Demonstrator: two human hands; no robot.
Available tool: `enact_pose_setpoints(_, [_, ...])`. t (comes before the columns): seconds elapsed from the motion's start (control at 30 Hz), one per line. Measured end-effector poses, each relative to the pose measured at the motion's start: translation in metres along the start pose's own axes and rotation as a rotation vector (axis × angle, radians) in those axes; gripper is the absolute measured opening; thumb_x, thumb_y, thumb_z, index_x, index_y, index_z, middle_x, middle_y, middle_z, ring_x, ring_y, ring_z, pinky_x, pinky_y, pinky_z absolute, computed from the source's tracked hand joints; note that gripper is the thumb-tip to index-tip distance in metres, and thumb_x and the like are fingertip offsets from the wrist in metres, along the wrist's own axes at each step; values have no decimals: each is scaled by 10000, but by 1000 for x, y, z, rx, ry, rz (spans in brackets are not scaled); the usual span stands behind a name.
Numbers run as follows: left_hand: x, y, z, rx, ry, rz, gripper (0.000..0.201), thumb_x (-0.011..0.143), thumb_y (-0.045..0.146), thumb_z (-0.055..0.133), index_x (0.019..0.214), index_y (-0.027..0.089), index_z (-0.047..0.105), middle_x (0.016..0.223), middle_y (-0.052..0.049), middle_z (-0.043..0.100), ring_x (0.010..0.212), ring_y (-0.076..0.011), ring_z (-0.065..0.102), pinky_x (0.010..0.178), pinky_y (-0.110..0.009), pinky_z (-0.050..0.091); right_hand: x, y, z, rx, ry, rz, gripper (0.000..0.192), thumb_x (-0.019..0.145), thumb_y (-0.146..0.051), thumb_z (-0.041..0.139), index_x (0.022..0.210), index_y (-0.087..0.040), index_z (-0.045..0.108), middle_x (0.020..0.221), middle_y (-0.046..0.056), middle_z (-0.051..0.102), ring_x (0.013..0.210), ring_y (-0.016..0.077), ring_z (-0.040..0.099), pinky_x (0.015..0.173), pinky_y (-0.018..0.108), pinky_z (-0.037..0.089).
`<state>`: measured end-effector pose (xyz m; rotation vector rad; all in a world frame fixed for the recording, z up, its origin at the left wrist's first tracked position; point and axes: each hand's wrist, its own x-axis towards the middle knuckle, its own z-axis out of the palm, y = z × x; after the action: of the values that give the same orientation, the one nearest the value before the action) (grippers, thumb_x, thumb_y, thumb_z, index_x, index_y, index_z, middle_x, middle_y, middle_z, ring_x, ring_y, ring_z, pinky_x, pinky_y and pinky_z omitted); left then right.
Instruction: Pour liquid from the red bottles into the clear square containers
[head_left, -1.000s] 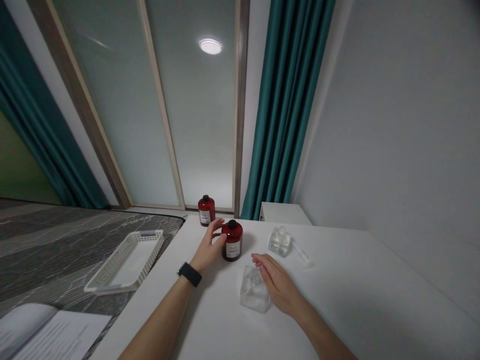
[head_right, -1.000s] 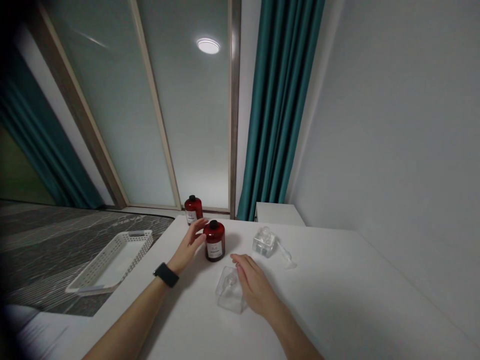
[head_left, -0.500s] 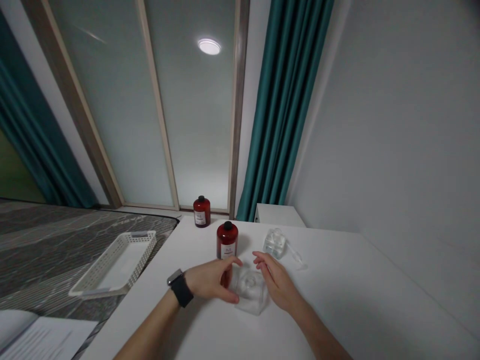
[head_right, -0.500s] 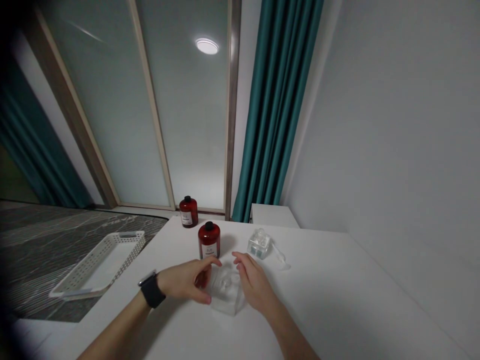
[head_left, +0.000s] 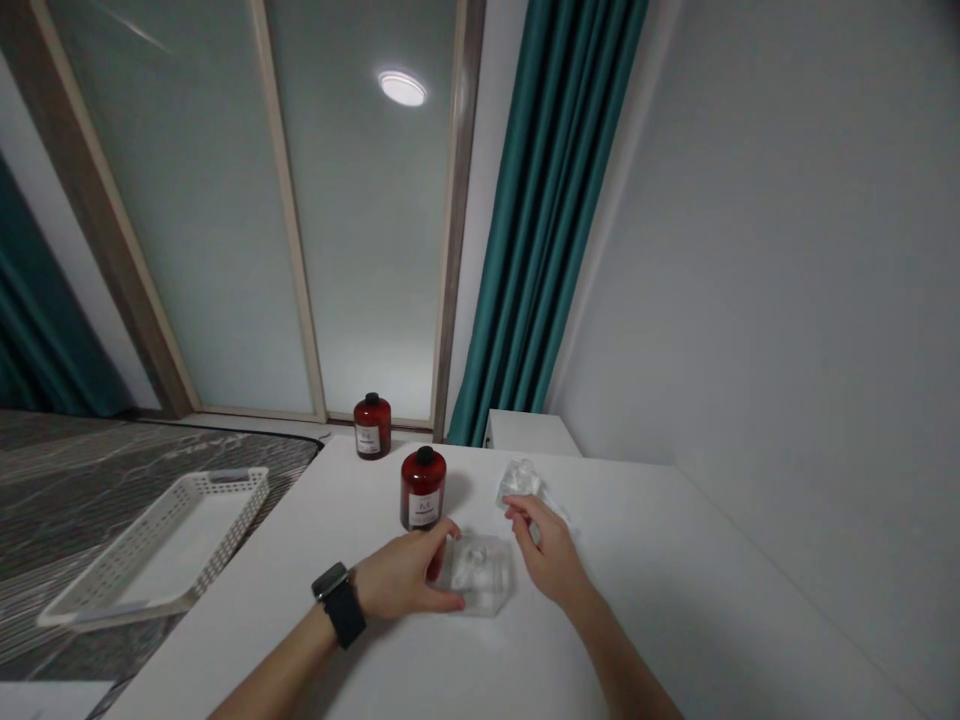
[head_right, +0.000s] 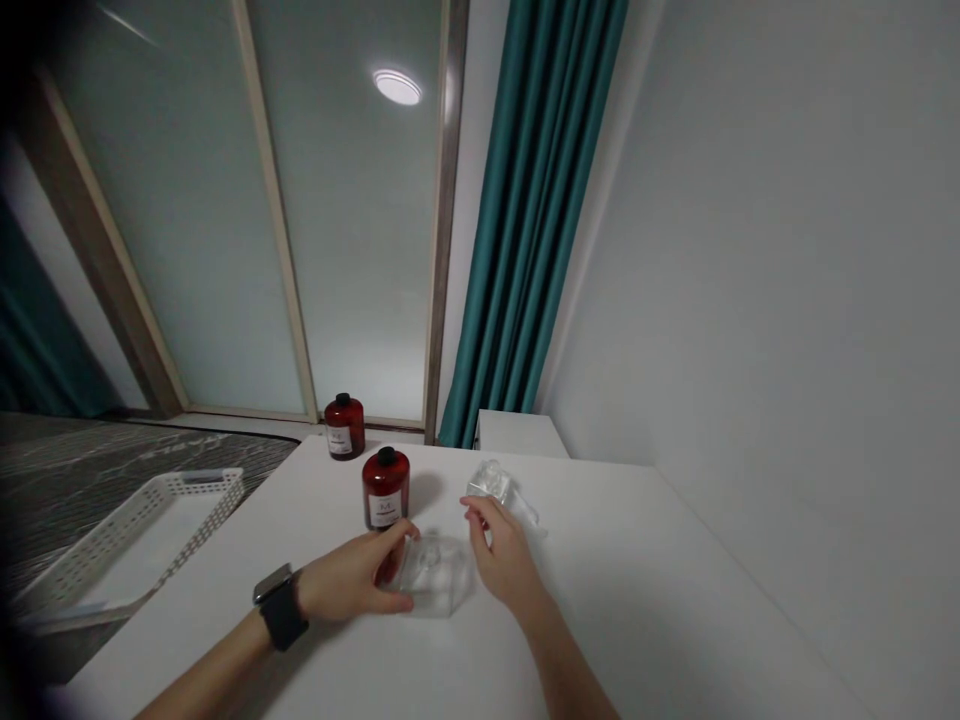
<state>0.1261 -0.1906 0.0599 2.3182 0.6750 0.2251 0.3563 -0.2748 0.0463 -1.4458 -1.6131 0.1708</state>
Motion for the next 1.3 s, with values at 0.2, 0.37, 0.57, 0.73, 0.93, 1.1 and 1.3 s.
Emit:
enact_pose_setpoints(0.2, [6, -1, 14, 7, 55, 7, 557, 786, 454, 669, 1234, 196, 462, 751, 21, 565, 660, -190, 557, 582, -257, 374, 9, 55, -35, -152, 152, 219, 243, 912, -282, 416, 1016, -188, 615, 751, 38, 655, 607, 187, 605, 550, 283, 477])
enact_pose_setpoints(0.37, [10, 0, 28, 25, 131, 32, 538, 821, 421, 637, 1274, 198, 452, 838, -12, 605, 722, -212, 588, 628, -279, 417, 5, 90, -44, -300, 174, 323, 186, 799, -226, 513, 951, -188, 614, 794, 41, 622, 719, 216, 602, 718, 346, 496])
enact_pose_setpoints(0.57, [13, -1, 34, 38, 208, 64, 550, 807, 360, 671, 1288, 203, 457, 1021, -63, 626, 805, -223, 602, 727, -329, 483, -2, 101, -34, -409, 139, 406, 264, 767, -214, 599, 1026, -170, 616, 846, 63, 611, 839, 250, 607, 834, 369, 469])
enact_pose_setpoints(0.73, [13, -1, 34, 37, 214, 97, 541, 816, 343, 668, 1292, 194, 458, 1142, -100, 590, 874, -229, 605, 805, -366, 523, -4, 102, -28, -440, 121, 449, 362, 754, -198, 641, 1113, -177, 603, 881, 73, 637, 904, 270, 615, 840, 355, 448])
enact_pose_setpoints(0.93, [14, -3, 35, 29, 228, 90, 552, 798, 335, 694, 1286, 195, 475, 1124, -95, 610, 868, -237, 612, 847, -410, 521, -4, 102, -30, -391, 180, 456, 325, 760, -170, 614, 1082, -207, 590, 792, 31, 631, 818, 244, 629, 768, 329, 452])
enact_pose_setpoints(1.1, [14, -1, 31, 21, 209, 78, 558, 795, 341, 700, 1280, 186, 473, 1141, -107, 614, 877, -240, 611, 857, -421, 508, 4, 94, -33, -280, 337, 405, 270, 813, -247, 553, 1077, -197, 537, 818, 36, 625, 762, 227, 630, 721, 338, 489])
enact_pose_setpoints(1.3, [9, -1, 19, 26, 177, 64, 522, 756, 353, 731, 1198, 179, 514, 1056, -89, 631, 863, -242, 610, 837, -412, 503, 11, 50, -27, -105, 446, 196, 215, 865, -358, 530, 1007, -199, 548, 965, 83, 651, 921, 240, 628, 837, 383, 507])
